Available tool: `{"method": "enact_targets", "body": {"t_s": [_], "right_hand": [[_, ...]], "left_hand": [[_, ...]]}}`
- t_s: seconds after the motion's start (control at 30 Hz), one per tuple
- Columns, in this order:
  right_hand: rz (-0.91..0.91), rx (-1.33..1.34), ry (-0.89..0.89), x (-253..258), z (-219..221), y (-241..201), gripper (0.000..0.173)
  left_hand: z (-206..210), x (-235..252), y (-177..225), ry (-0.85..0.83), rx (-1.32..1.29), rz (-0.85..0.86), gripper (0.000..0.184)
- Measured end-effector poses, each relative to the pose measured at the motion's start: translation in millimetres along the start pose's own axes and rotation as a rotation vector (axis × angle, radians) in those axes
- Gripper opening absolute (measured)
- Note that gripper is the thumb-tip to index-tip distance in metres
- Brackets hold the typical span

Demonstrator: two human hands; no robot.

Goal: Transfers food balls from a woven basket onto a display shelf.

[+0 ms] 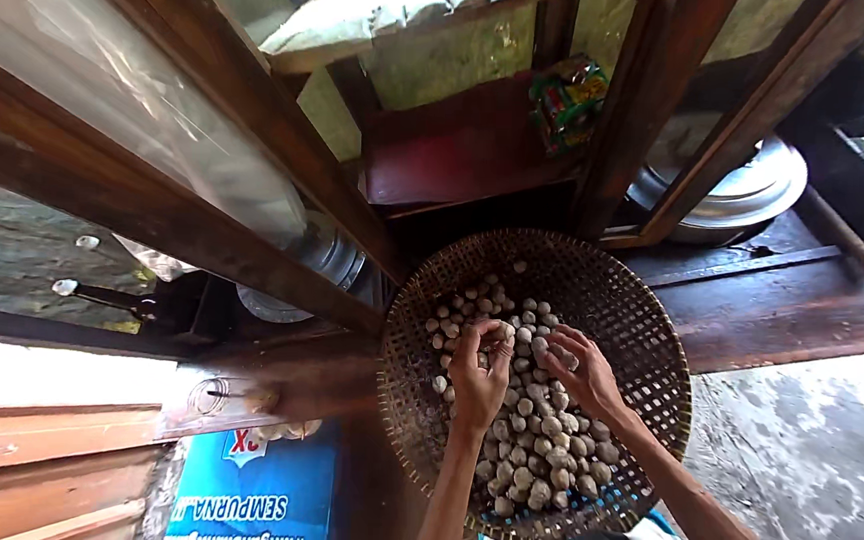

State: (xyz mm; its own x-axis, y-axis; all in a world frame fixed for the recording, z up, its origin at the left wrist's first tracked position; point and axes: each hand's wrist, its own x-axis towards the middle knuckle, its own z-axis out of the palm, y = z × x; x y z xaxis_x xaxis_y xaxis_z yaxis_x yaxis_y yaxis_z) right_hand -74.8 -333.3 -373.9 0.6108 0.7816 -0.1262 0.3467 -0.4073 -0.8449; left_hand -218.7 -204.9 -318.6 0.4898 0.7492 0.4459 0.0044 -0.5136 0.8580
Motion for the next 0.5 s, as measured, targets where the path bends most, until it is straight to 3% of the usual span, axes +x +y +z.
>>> {"method": "enact_targets", "body": {"t_s": [0.13, 0.23, 0.3, 0.37, 0.5], "right_hand": [[0.014, 0.632, -0.17, -0.3, -12.5, -48.8, 0.038], [-0.14, 0.708, -0.174, 1.9, -10.1, -61.0, 0.035], [-0.148, 0.705, -0.132, 4.4, -6.3, -60.2, 0.026], [0.025, 0.814, -0.162, 5.5, -8.4, -61.1, 0.019], [0.491, 1.158, -0.334, 8.9, -15.7, -61.2, 0.036]], "left_hand": [[0.8, -7.4, 1.0, -0.031, 0.104, 0.072, 0.026], [2.6, -10.1, 2.7, -0.098, 0.217, 0.13, 0.025], [4.2, -11.3, 6.3, -0.126, 0.269, 0.104, 0.031], [2.2, -11.4, 8.6, -0.147, 0.211, 0.04, 0.038], [-5.2, -15.5, 7.3, -0.119, 0.046, -0.029, 0.043]]}}
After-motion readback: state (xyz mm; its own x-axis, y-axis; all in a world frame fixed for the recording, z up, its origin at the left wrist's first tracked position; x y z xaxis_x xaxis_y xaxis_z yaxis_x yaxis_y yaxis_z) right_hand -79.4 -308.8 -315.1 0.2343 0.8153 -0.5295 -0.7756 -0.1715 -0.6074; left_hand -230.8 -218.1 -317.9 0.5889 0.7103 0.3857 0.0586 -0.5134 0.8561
